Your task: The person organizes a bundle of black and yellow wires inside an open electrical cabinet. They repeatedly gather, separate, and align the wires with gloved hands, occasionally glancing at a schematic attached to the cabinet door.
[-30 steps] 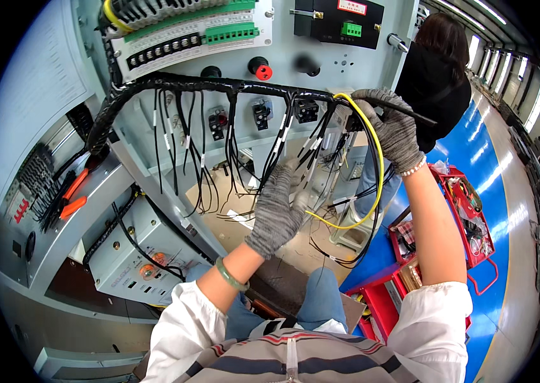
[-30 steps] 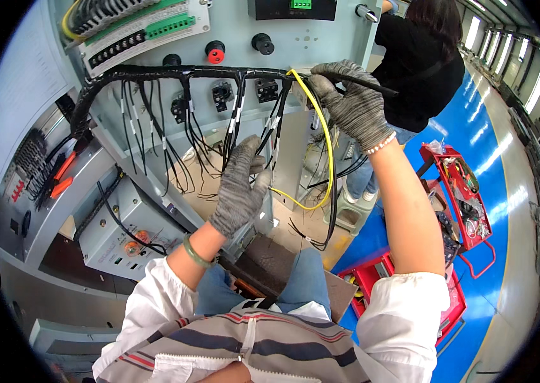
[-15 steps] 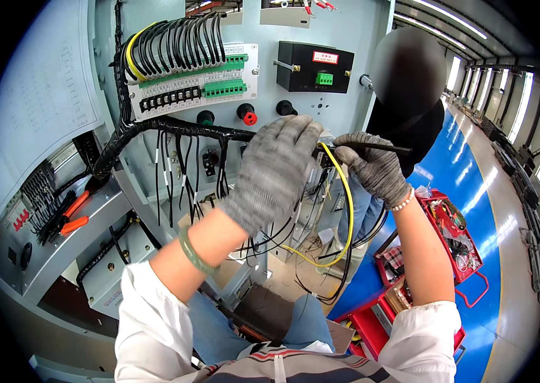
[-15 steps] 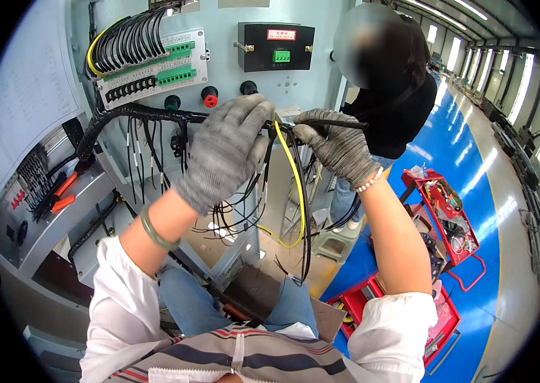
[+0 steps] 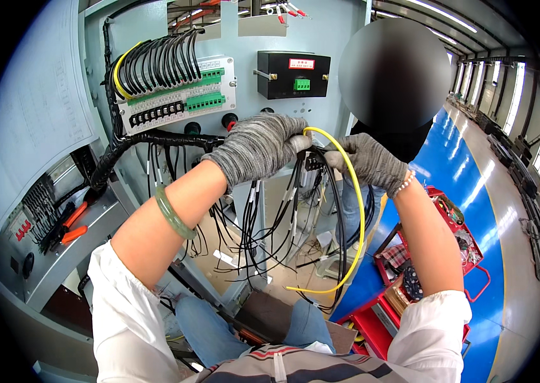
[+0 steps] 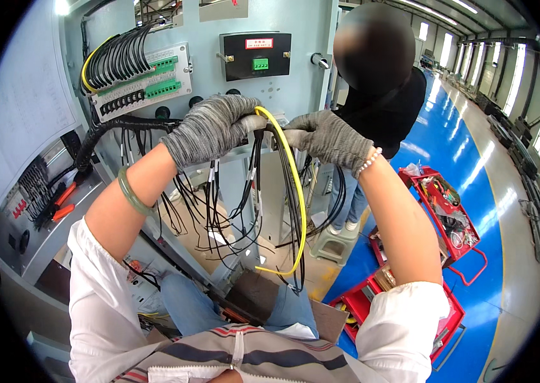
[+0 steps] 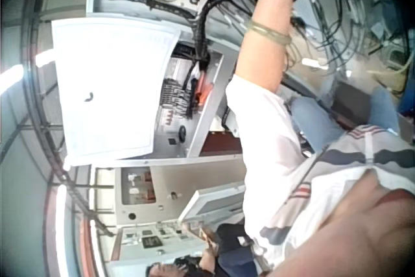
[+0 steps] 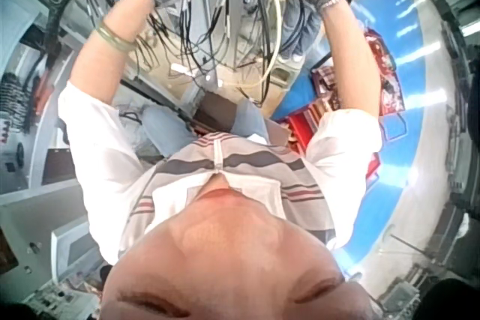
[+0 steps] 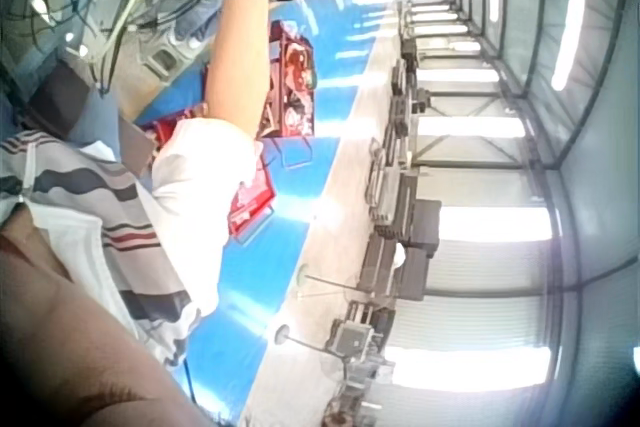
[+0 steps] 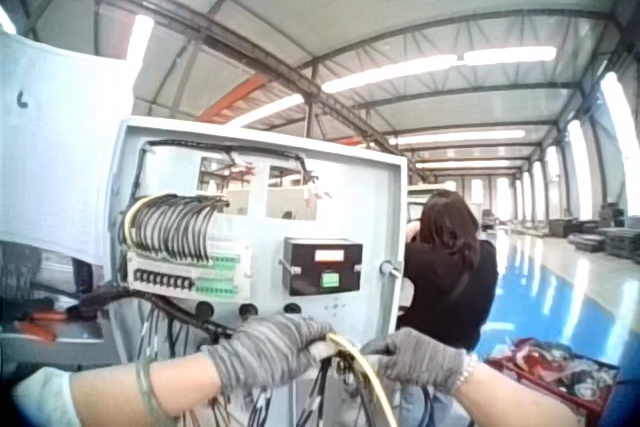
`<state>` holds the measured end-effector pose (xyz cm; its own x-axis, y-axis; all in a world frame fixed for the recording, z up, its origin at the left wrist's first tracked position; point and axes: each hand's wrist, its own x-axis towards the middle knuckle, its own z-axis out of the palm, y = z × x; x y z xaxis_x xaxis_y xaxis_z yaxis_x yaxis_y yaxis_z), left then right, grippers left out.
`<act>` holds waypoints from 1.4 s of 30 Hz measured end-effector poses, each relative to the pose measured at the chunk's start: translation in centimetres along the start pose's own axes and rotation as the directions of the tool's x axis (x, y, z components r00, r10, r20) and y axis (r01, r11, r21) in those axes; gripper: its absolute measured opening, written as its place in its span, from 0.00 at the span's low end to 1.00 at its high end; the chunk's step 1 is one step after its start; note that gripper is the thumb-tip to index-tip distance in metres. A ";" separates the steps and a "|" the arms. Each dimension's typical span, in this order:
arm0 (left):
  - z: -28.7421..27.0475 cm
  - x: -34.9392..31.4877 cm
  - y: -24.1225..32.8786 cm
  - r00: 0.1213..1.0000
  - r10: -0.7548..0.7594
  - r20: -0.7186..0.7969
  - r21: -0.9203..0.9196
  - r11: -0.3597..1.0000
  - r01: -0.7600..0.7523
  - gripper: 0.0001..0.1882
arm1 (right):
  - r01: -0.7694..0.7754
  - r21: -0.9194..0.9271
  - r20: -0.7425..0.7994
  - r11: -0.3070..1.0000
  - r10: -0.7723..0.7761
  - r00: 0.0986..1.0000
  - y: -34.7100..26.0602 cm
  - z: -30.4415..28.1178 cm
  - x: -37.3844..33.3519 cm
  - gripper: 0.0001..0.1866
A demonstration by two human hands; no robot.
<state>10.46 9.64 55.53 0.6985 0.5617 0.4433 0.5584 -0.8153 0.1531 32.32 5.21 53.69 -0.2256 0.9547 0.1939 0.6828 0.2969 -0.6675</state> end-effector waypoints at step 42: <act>-0.7 1.5 -1.1 0.997 -0.050 0.067 -0.102 0.993 0.056 0.19 | 0.595 -0.158 -0.226 0.788 -0.616 0.755 -1.5 2.3 -0.9 0.07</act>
<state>10.58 11.31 56.65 0.6983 0.6096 0.3751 0.5486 -0.7924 0.2666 29.88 3.90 52.85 -0.4340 0.5420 0.7196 0.5136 0.8051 -0.2966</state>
